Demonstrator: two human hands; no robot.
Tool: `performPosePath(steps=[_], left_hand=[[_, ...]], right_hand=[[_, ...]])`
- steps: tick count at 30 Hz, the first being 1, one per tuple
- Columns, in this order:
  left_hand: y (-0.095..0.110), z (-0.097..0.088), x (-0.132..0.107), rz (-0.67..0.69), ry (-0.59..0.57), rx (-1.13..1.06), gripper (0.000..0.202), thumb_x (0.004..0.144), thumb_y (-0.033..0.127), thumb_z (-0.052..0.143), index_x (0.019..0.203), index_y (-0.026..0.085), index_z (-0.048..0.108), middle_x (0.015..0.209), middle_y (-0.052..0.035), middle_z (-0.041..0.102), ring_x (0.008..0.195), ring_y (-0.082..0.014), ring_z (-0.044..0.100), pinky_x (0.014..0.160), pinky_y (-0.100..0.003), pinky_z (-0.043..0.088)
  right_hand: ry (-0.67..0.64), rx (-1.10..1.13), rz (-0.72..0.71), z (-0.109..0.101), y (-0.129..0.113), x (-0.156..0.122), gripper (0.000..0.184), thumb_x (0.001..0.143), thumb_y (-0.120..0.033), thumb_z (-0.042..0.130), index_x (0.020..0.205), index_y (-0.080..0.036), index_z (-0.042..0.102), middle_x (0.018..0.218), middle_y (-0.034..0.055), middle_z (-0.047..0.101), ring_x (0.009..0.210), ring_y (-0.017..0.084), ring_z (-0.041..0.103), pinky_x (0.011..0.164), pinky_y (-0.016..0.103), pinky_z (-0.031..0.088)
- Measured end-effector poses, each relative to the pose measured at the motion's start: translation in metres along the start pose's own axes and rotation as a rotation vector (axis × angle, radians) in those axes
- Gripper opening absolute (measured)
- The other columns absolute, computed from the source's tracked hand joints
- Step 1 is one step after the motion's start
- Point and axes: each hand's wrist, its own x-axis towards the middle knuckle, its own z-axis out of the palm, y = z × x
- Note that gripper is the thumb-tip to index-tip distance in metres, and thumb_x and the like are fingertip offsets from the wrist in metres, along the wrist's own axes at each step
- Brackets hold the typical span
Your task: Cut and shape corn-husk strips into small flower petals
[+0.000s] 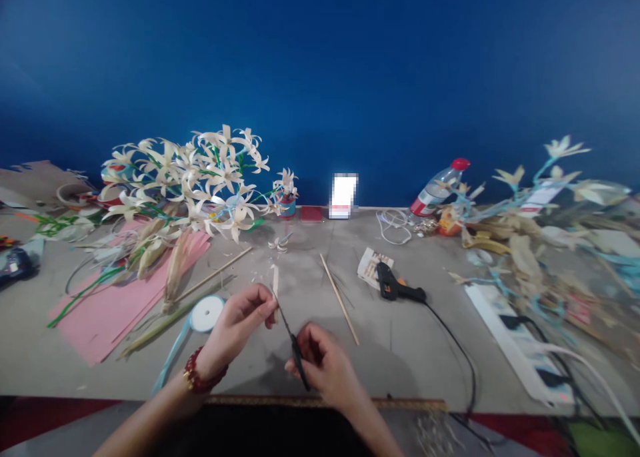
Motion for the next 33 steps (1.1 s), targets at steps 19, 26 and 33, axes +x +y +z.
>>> performPosePath(steps=[19, 26, 33], left_hand=[[0.004, -0.003, 0.000, -0.020, -0.075, -0.042, 0.027, 0.090, 0.037, 0.059, 0.074, 0.016, 0.056, 0.065, 0.0006, 0.056, 0.062, -0.0121, 0.052, 0.064, -0.024, 0.042], [-0.002, -0.010, 0.000, -0.042, -0.119, -0.022, 0.026, 0.090, 0.037, 0.059, 0.075, 0.016, 0.056, 0.065, 0.0005, 0.057, 0.063, -0.0130, 0.053, 0.066, -0.025, 0.042], [-0.004, -0.014, 0.004, -0.117, -0.296, -0.092, 0.020, 0.090, 0.035, 0.058, 0.082, 0.016, 0.055, 0.075, -0.0044, 0.066, 0.072, -0.0162, 0.061, 0.074, -0.030, 0.045]], right_hand=[[-0.010, 0.031, 0.005, -0.004, 0.007, -0.001, 0.035, 0.075, -0.045, 0.069, 0.070, -0.023, 0.041, 0.060, -0.0069, 0.039, 0.054, 0.010, 0.034, 0.052, 0.022, 0.030], [0.023, 0.022, 0.028, -0.007, 0.012, 0.001, 0.039, 0.074, -0.046, 0.071, 0.068, -0.022, 0.041, 0.059, -0.0076, 0.038, 0.053, 0.010, 0.035, 0.051, 0.022, 0.031], [0.059, 0.130, -0.053, -0.011, 0.000, 0.008, 0.037, 0.070, -0.047, 0.078, 0.079, -0.021, 0.053, 0.072, -0.0014, 0.058, 0.064, 0.013, 0.053, 0.061, 0.025, 0.044]])
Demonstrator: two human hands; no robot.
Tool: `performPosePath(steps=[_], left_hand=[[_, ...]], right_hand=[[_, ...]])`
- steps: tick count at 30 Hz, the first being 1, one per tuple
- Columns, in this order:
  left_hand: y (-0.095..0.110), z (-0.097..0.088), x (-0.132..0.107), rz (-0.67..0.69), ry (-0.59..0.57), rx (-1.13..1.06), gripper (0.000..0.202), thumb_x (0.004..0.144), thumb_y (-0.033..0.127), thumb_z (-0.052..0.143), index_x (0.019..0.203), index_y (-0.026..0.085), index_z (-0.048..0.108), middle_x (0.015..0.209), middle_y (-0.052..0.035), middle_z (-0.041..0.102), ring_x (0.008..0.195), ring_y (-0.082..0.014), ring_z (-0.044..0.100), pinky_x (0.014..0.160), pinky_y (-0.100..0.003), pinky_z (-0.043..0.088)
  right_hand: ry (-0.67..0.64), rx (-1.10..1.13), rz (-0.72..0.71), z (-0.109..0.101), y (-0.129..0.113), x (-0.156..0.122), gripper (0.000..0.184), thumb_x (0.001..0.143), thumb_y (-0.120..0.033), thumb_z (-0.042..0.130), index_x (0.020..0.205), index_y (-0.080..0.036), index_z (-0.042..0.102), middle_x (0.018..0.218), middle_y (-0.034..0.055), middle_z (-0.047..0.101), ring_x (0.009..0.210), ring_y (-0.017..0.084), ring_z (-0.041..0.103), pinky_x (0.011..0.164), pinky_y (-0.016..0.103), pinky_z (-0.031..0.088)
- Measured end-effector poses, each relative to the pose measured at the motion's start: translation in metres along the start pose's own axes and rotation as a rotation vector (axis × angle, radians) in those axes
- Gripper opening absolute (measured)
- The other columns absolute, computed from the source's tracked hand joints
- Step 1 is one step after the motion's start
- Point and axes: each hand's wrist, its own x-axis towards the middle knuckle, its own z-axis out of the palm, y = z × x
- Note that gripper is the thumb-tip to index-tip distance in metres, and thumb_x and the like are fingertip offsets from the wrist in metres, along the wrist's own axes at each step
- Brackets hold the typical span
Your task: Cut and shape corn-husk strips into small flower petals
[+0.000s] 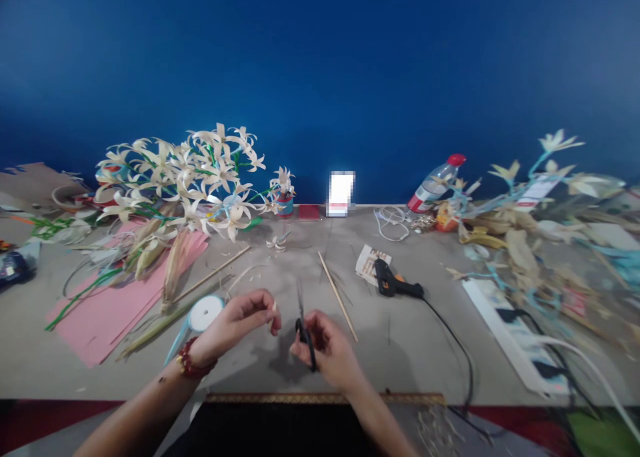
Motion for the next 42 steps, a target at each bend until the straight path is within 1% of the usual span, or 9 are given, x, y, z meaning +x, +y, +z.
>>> performPosePath(steps=[5, 9, 13, 16, 21, 26, 32, 38, 42], left_hand=[[0.006, 0.004, 0.001, -0.059, -0.073, 0.143, 0.013, 0.087, 0.029, 0.059, 0.083, 0.016, 0.058, 0.070, -0.0006, 0.062, 0.066, -0.0140, 0.058, 0.065, -0.025, 0.044], [0.013, 0.004, 0.001, 0.023, -0.013, 0.422, 0.006, 0.084, 0.022, 0.058, 0.084, 0.017, 0.063, 0.076, -0.0010, 0.063, 0.072, -0.0146, 0.056, 0.064, -0.023, 0.041], [0.014, 0.002, 0.002, 0.049, -0.045, 0.489, 0.010, 0.085, 0.019, 0.056, 0.088, 0.018, 0.065, 0.081, -0.0029, 0.066, 0.075, -0.0159, 0.058, 0.068, -0.025, 0.043], [0.011, 0.003, 0.002, 0.061, -0.015, 0.371, 0.008, 0.086, 0.022, 0.059, 0.089, 0.017, 0.065, 0.081, -0.0033, 0.065, 0.075, -0.0156, 0.057, 0.070, -0.026, 0.044], [0.000, 0.011, 0.002, 0.089, 0.187, -0.088, 0.020, 0.084, 0.029, 0.067, 0.100, 0.018, 0.061, 0.086, -0.0025, 0.061, 0.077, -0.0140, 0.057, 0.073, -0.025, 0.045], [-0.018, 0.029, 0.003, 0.074, 0.220, -0.262, 0.016, 0.083, 0.030, 0.070, 0.090, 0.017, 0.063, 0.082, -0.0016, 0.062, 0.078, -0.0141, 0.058, 0.078, -0.027, 0.045], [-0.017, 0.033, 0.006, 0.124, 0.292, -0.270, 0.014, 0.085, 0.027, 0.068, 0.079, 0.016, 0.062, 0.075, 0.0001, 0.058, 0.071, -0.0114, 0.053, 0.074, -0.024, 0.044], [-0.005, 0.022, 0.006, 0.174, 0.326, -0.240, 0.014, 0.087, 0.025, 0.065, 0.077, 0.015, 0.062, 0.083, -0.0029, 0.061, 0.077, -0.0135, 0.055, 0.078, -0.026, 0.044], [-0.001, 0.022, 0.007, 0.132, 0.280, -0.276, 0.013, 0.087, 0.024, 0.064, 0.077, 0.015, 0.062, 0.086, -0.0034, 0.061, 0.077, -0.0136, 0.056, 0.079, -0.027, 0.045]], right_hand=[[0.044, 0.103, -0.088, 0.008, -0.017, 0.017, 0.039, 0.067, -0.040, 0.082, 0.088, -0.021, 0.056, 0.084, 0.0012, 0.064, 0.076, 0.016, 0.061, 0.069, 0.027, 0.048], [0.062, 0.093, -0.098, 0.010, -0.022, 0.025, 0.038, 0.066, -0.034, 0.082, 0.085, -0.021, 0.052, 0.079, -0.0021, 0.062, 0.065, 0.012, 0.056, 0.061, 0.023, 0.043], [0.059, 0.053, -0.097, 0.009, -0.020, 0.025, 0.036, 0.068, -0.032, 0.080, 0.084, -0.022, 0.049, 0.075, -0.0034, 0.061, 0.058, 0.010, 0.050, 0.054, 0.022, 0.039], [0.079, 0.053, -0.102, 0.008, -0.020, 0.023, 0.034, 0.068, -0.031, 0.079, 0.083, -0.022, 0.049, 0.073, -0.0035, 0.061, 0.058, 0.010, 0.050, 0.054, 0.023, 0.038], [0.212, 0.224, -0.126, 0.012, -0.020, 0.021, 0.032, 0.067, -0.032, 0.077, 0.081, -0.022, 0.051, 0.072, -0.0032, 0.059, 0.055, 0.010, 0.048, 0.049, 0.022, 0.034], [0.325, 0.278, -0.157, 0.021, -0.013, 0.022, 0.029, 0.068, -0.031, 0.077, 0.084, -0.022, 0.054, 0.071, -0.0039, 0.059, 0.053, 0.010, 0.046, 0.049, 0.023, 0.033], [0.242, 0.200, -0.126, 0.018, -0.009, 0.020, 0.032, 0.070, -0.034, 0.079, 0.084, -0.021, 0.053, 0.075, -0.0028, 0.057, 0.059, 0.010, 0.046, 0.054, 0.023, 0.036], [-0.118, 0.109, 0.017, -0.001, -0.005, 0.000, 0.049, 0.070, -0.059, 0.075, 0.083, -0.021, 0.048, 0.073, -0.0029, 0.049, 0.064, 0.012, 0.042, 0.057, 0.024, 0.033], [-0.172, 0.054, 0.064, -0.003, -0.005, -0.010, 0.052, 0.071, -0.065, 0.071, 0.084, -0.022, 0.045, 0.073, -0.0029, 0.048, 0.062, 0.012, 0.040, 0.055, 0.024, 0.031]])
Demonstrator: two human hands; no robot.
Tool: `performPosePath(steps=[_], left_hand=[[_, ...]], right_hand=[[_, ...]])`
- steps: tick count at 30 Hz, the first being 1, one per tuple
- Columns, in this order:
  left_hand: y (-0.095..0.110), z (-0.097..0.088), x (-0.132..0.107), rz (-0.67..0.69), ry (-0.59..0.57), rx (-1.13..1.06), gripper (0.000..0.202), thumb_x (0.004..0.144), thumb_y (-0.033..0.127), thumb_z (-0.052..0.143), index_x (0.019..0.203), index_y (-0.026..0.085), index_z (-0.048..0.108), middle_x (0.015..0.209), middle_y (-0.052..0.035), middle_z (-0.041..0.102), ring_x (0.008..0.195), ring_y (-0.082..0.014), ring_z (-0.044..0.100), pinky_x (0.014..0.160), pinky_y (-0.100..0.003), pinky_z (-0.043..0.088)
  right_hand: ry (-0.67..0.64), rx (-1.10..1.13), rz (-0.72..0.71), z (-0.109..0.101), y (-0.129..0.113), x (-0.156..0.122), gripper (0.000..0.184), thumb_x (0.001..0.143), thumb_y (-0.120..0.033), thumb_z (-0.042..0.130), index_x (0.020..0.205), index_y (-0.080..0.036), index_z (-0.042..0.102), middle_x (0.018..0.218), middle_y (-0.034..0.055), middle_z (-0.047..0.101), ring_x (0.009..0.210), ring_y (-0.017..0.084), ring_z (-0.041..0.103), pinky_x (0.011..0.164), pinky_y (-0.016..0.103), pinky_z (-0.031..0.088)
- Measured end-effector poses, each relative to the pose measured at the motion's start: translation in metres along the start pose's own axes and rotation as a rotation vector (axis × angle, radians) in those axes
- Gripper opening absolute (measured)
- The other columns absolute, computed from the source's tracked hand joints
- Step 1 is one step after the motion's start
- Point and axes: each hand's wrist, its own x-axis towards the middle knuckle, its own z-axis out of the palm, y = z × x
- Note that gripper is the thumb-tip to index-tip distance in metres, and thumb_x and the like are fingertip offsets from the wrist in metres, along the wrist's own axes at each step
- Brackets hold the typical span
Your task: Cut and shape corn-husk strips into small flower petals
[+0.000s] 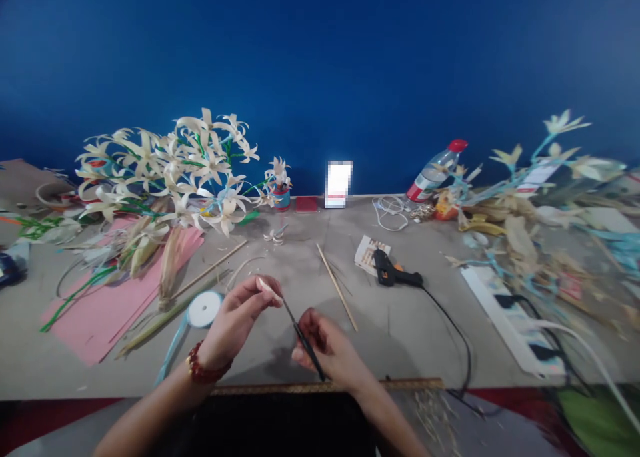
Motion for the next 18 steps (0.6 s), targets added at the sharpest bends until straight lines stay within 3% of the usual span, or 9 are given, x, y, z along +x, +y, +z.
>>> performPosePath(steps=[18], left_hand=[[0.0070, -0.0006, -0.0002, -0.008, -0.024, 0.024, 0.013, 0.085, 0.019, 0.065, 0.075, 0.016, 0.058, 0.079, -0.0015, 0.062, 0.072, -0.0119, 0.056, 0.075, -0.025, 0.045]], right_hand=[[0.021, -0.068, 0.039, -0.0035, 0.0081, 0.0039, 0.053, 0.068, -0.062, 0.075, 0.079, -0.021, 0.044, 0.067, -0.0055, 0.043, 0.057, 0.009, 0.033, 0.051, 0.022, 0.026]])
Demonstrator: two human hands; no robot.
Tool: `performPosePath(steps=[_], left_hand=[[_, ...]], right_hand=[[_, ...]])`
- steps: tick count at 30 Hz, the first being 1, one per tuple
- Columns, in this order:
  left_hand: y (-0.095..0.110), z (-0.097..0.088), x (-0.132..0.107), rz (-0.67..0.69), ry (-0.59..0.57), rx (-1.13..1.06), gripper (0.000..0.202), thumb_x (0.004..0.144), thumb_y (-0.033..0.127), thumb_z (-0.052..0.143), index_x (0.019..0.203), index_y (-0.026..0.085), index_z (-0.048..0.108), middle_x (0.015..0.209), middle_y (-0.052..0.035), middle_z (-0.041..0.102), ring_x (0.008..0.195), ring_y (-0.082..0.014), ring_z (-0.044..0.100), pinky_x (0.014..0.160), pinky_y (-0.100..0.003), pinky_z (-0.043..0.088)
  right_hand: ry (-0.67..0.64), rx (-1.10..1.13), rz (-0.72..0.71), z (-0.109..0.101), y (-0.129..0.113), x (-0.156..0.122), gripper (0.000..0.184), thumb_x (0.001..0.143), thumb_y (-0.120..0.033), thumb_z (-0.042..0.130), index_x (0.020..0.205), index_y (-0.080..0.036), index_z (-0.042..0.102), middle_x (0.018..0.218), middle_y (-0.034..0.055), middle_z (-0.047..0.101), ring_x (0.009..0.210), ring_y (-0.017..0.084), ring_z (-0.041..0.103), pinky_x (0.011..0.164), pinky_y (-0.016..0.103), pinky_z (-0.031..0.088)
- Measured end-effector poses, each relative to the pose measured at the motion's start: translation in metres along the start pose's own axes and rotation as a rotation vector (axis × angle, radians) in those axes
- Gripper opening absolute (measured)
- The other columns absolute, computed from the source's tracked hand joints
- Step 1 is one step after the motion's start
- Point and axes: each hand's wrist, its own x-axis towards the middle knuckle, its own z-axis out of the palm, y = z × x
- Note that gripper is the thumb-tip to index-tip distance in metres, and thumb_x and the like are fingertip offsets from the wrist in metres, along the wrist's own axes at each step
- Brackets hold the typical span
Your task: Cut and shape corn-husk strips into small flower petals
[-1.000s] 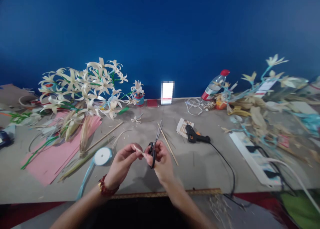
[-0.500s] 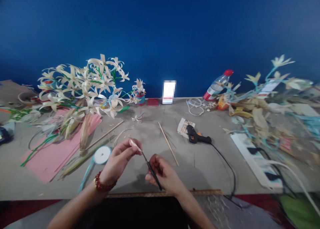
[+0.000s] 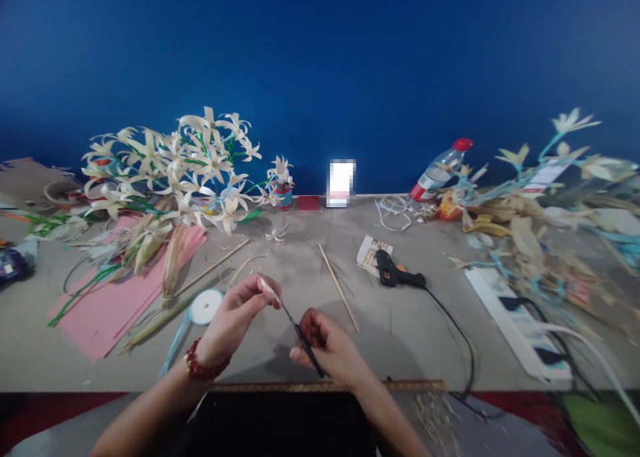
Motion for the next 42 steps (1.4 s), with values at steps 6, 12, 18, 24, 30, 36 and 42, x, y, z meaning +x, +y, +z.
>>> performPosePath(steps=[6, 12, 18, 24, 30, 36, 42], left_hand=[[-0.001, 0.000, 0.002, 0.007, -0.013, 0.035, 0.015, 0.086, 0.022, 0.064, 0.074, 0.016, 0.057, 0.079, -0.0023, 0.063, 0.072, -0.0128, 0.056, 0.075, -0.026, 0.044], [-0.001, -0.001, 0.003, 0.015, -0.016, 0.043, 0.014, 0.086, 0.022, 0.064, 0.074, 0.016, 0.058, 0.078, -0.0020, 0.063, 0.072, -0.0128, 0.056, 0.075, -0.026, 0.044], [0.000, -0.001, 0.002, 0.009, -0.019, 0.050, 0.014, 0.086, 0.021, 0.064, 0.074, 0.016, 0.058, 0.078, -0.0021, 0.064, 0.072, -0.0128, 0.056, 0.075, -0.026, 0.044], [0.000, -0.001, 0.001, 0.003, -0.016, 0.038, 0.014, 0.086, 0.022, 0.064, 0.075, 0.016, 0.058, 0.078, -0.0021, 0.063, 0.072, -0.0131, 0.057, 0.075, -0.026, 0.045], [0.001, -0.002, 0.002, 0.003, -0.012, 0.061, 0.014, 0.086, 0.022, 0.065, 0.075, 0.016, 0.059, 0.080, -0.0032, 0.066, 0.074, -0.0140, 0.058, 0.077, -0.027, 0.045], [0.000, -0.005, 0.002, 0.014, 0.027, 0.095, 0.015, 0.086, 0.024, 0.065, 0.075, 0.016, 0.061, 0.084, -0.0040, 0.067, 0.077, -0.0145, 0.059, 0.077, -0.027, 0.045], [-0.004, -0.004, 0.001, -0.017, 0.044, 0.088, 0.017, 0.084, 0.029, 0.067, 0.075, 0.016, 0.062, 0.079, -0.0022, 0.064, 0.073, -0.0138, 0.057, 0.075, -0.026, 0.045]], right_hand=[[0.027, -0.023, 0.006, 0.000, -0.001, 0.001, 0.055, 0.065, -0.064, 0.076, 0.076, -0.021, 0.043, 0.064, -0.0063, 0.041, 0.056, 0.009, 0.033, 0.050, 0.022, 0.025], [0.022, -0.049, 0.005, -0.001, 0.001, 0.002, 0.054, 0.066, -0.063, 0.075, 0.076, -0.021, 0.043, 0.062, -0.0066, 0.041, 0.054, 0.009, 0.033, 0.049, 0.022, 0.024], [0.029, -0.073, 0.008, -0.002, 0.002, 0.002, 0.052, 0.067, -0.061, 0.076, 0.074, -0.022, 0.043, 0.060, -0.0074, 0.039, 0.052, 0.009, 0.033, 0.047, 0.022, 0.023], [0.044, -0.067, 0.008, -0.002, 0.002, 0.003, 0.054, 0.065, -0.063, 0.076, 0.072, -0.022, 0.043, 0.057, -0.0080, 0.039, 0.050, 0.008, 0.034, 0.045, 0.021, 0.025], [0.072, -0.059, 0.068, -0.002, 0.002, 0.003, 0.054, 0.063, -0.062, 0.077, 0.068, -0.023, 0.041, 0.050, -0.0094, 0.043, 0.041, 0.008, 0.040, 0.043, 0.021, 0.030], [0.302, -0.451, 0.007, -0.013, 0.003, 0.008, 0.043, 0.075, -0.057, 0.067, 0.068, -0.023, 0.041, 0.058, -0.0044, 0.052, 0.053, 0.014, 0.051, 0.052, 0.024, 0.033], [0.403, -1.196, 0.084, -0.013, 0.002, 0.014, 0.025, 0.082, -0.045, 0.066, 0.086, -0.023, 0.055, 0.079, 0.0023, 0.066, 0.071, 0.022, 0.064, 0.056, 0.027, 0.032]])
